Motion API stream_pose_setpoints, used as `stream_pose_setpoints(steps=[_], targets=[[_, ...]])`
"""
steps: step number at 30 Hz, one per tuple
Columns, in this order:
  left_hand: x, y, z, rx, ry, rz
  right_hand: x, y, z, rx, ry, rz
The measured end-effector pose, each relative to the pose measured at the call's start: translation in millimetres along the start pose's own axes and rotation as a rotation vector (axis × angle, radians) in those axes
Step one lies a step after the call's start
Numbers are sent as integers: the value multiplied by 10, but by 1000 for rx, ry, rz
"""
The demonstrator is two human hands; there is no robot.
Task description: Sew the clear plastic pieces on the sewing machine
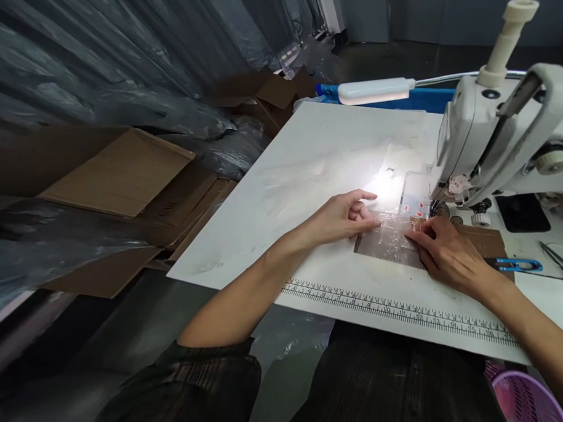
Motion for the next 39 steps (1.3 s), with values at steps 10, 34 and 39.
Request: stream_pose_setpoints(steps=[10, 34, 39], targets=[[-137, 16, 289, -116, 147, 173, -151, -118, -170, -84, 126, 106], [35, 44, 221, 21, -112, -20, -197, -215, -99, -118, 183, 143], [22, 60, 273, -49, -78, -35, -195, -222, -162, -93, 273, 213]])
Point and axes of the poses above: each hand's wrist, its own y-axis towards the middle knuckle, its own z-axis out of the palm, x = y × z, the point moved 3 cm from there along y, towards the middle knuckle, and after that the axes turned 15 degrees about y, right-handed, at the moved point
